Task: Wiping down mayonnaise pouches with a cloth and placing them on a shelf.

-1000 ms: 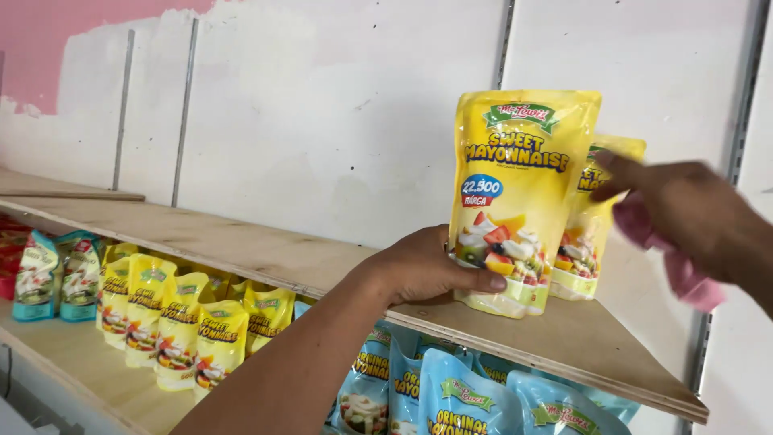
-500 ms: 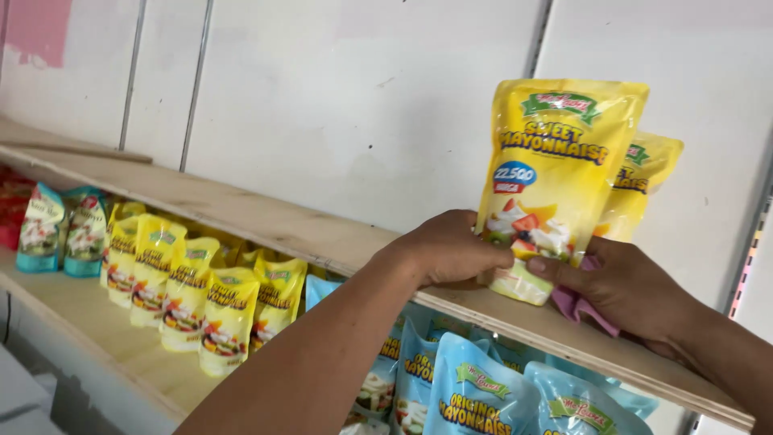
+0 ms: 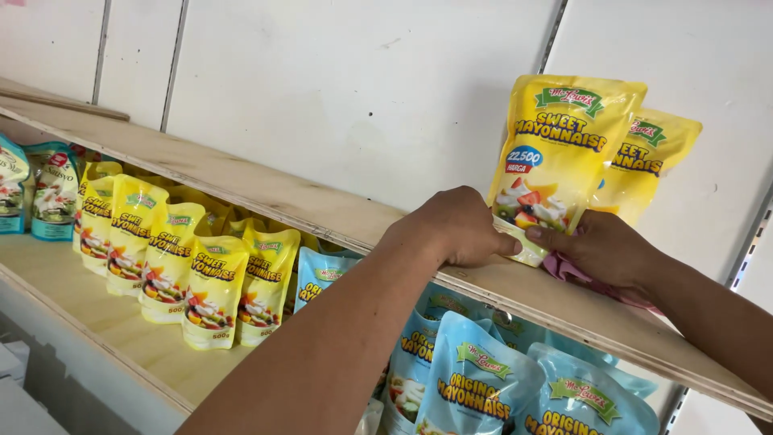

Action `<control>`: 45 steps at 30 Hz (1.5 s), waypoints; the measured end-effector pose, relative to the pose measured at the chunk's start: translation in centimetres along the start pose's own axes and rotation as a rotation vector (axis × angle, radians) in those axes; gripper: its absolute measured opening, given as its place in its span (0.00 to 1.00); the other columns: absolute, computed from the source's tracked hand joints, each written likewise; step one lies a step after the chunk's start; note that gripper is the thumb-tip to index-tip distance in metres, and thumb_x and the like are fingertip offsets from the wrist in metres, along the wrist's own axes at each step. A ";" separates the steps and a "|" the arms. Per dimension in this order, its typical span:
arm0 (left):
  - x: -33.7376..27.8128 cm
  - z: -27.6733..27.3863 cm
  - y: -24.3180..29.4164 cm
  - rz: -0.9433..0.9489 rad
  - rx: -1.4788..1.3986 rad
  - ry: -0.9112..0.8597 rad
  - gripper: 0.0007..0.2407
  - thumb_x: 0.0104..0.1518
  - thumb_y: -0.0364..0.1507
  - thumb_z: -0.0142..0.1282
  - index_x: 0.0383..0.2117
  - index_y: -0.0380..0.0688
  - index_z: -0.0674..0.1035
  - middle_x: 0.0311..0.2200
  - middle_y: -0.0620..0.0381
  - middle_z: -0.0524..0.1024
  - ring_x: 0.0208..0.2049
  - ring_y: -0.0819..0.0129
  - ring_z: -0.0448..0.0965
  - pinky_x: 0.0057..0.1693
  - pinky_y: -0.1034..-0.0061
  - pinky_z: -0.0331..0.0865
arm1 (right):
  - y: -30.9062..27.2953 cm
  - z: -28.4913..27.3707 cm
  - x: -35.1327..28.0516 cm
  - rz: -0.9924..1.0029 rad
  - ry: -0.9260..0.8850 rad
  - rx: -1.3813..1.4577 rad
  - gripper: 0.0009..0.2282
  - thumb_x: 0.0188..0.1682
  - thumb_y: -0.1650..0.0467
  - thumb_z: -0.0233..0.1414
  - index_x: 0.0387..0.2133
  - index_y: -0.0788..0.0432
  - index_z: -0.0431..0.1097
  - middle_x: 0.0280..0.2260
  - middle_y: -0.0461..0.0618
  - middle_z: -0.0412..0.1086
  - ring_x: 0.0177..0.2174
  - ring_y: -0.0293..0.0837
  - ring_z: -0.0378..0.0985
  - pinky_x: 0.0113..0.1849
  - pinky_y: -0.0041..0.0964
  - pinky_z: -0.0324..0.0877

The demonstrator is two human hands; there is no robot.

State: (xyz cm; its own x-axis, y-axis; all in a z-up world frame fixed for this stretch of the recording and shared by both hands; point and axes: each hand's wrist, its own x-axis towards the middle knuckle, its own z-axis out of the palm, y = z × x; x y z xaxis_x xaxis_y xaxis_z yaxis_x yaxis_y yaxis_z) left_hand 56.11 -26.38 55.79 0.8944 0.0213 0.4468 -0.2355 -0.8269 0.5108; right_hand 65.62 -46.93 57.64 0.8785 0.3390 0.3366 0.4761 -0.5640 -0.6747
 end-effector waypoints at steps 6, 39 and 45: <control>0.7 0.5 -0.3 0.046 0.076 -0.018 0.25 0.47 0.51 0.63 0.37 0.39 0.85 0.41 0.43 0.82 0.42 0.52 0.83 0.50 0.65 0.75 | -2.3 0.7 -0.2 0.009 0.005 -0.338 0.23 0.48 0.53 0.57 0.48 0.57 0.76 0.40 0.51 0.81 0.37 0.41 0.78 0.42 0.39 0.72; -1.9 -0.9 0.8 -0.157 -0.011 0.196 0.18 0.55 0.31 0.55 0.51 0.39 0.74 0.50 0.43 0.78 0.52 0.52 0.79 0.57 0.64 0.72 | -3.5 0.7 -0.8 -0.774 -0.020 -1.678 0.31 0.43 0.57 0.56 0.64 0.28 0.57 0.71 0.37 0.39 0.68 0.67 0.39 0.58 0.56 0.57; -2.1 -1.0 1.0 -0.183 0.002 0.157 0.18 0.55 0.31 0.55 0.53 0.40 0.73 0.51 0.44 0.77 0.53 0.53 0.78 0.57 0.64 0.72 | -3.3 1.0 -0.3 -0.635 -0.047 -1.643 0.31 0.45 0.59 0.55 0.64 0.25 0.55 0.72 0.36 0.36 0.68 0.65 0.35 0.61 0.57 0.52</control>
State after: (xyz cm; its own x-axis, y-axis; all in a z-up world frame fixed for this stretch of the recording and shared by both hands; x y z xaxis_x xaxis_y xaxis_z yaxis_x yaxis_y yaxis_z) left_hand 53.66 -26.64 56.10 0.8521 0.2576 0.4556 -0.0741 -0.8023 0.5923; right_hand 63.75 -44.41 59.15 0.5709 0.7902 0.2227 0.2822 -0.4436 0.8506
